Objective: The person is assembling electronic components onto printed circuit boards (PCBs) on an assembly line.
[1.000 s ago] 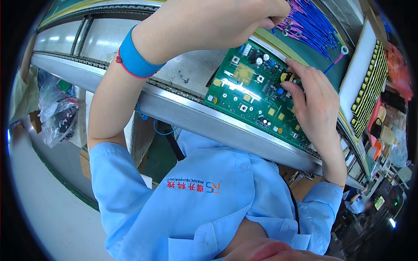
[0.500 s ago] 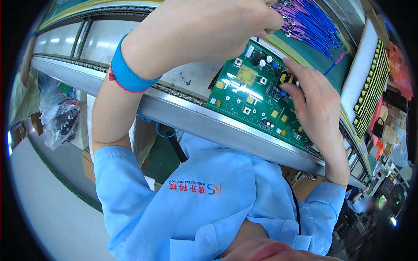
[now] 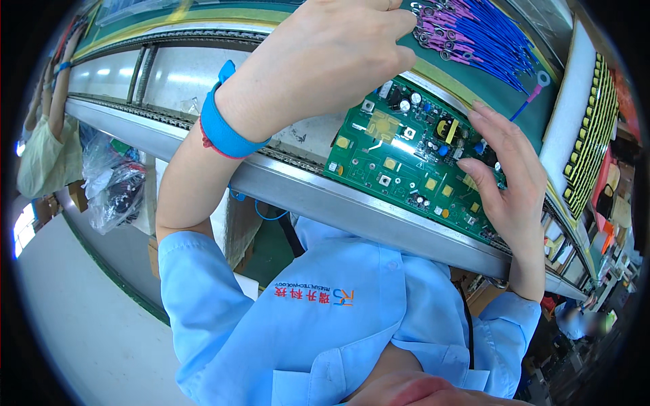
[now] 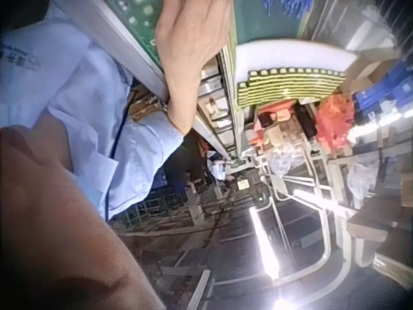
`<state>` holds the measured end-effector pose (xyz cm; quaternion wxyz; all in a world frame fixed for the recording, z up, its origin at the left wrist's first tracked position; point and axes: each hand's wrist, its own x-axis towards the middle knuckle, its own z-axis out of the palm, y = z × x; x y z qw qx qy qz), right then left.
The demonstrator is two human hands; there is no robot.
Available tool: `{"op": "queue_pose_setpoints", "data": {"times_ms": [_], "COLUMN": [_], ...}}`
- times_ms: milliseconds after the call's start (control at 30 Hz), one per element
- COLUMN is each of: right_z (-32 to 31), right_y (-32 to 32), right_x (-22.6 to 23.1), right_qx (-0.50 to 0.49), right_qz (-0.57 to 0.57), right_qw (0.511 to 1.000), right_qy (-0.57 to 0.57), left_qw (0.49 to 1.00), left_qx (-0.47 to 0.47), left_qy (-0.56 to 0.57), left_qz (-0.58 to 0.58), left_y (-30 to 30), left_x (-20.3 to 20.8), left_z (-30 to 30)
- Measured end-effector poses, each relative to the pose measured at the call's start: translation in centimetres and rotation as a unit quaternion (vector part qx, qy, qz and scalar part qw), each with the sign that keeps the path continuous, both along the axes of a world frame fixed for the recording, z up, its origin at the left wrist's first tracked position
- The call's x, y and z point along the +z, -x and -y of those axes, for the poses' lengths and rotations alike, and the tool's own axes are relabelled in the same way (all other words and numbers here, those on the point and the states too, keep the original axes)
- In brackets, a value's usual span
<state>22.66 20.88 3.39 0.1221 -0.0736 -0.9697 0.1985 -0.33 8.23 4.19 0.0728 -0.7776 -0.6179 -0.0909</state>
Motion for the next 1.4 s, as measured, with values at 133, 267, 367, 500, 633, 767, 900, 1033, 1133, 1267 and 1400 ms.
{"op": "queue_pose_setpoints", "data": {"times_ms": [133, 267, 367, 500, 633, 767, 900, 1033, 1133, 1267, 1400], "right_z": [-0.3, -0.6, -0.5, -0.2, 0.1, 0.2, 0.8, 1.6, 2.2, 2.4, 1.9], "right_y": [-0.2, 0.0, 0.1, 0.0, -0.1, -0.5, 0.2, 1.0, 1.2, 0.4, -0.3], "right_x": [0.0, 0.0, 0.2, 0.6, 0.9, 1.3, 1.7, 2.0, 2.0, 1.9, 2.0], "right_qx": [-0.002, 0.001, 0.009, 0.007, 0.017, 0.022, 0.054, 0.078, 0.096, 0.085, 0.077], "right_qz": [-0.011, -0.009, -0.014, 0.001, -0.035, -0.063, -0.07, -0.071, -0.083, -0.073, -0.09], "right_qw": [1.0, 1.0, 1.0, 1.0, 0.999, 0.998, 0.996, 0.994, 0.991, 0.993, 0.992], "right_qy": [0.009, 0.01, 0.003, -0.01, 0.007, 0.008, -0.006, -0.012, -0.033, -0.038, -0.045], "left_qw": [1.0, 0.998, 0.984, 0.995, 0.985, 0.96, 0.836, 0.79, 0.816, 0.822, 0.797], "left_qx": [-0.003, 0.004, 0.017, 0.04, -0.041, 0.07, 0.466, 0.585, 0.541, 0.525, 0.464], "left_qy": [-0.007, 0.033, -0.152, -0.015, -0.102, -0.273, -0.287, -0.178, -0.202, -0.217, -0.383], "left_qz": [-0.004, -0.048, -0.092, -0.085, 0.13, -0.001, 0.023, 0.05, 0.0, 0.026, 0.048], "left_y": [-0.4, -0.7, -1.3, -1.3, 0.3, 4.3, 8.7, 11.9, 14.4, 14.6, 14.7], "left_x": [0.1, 0.7, -1.8, -1.1, -1.5, 1.7, 2.7, 0.7, -2.4, -1.8, 0.4], "left_z": [-0.1, -0.3, 0.0, 0.4, 0.3, 0.8, 3.7, 3.7, 4.4, 4.6, 5.8]}}
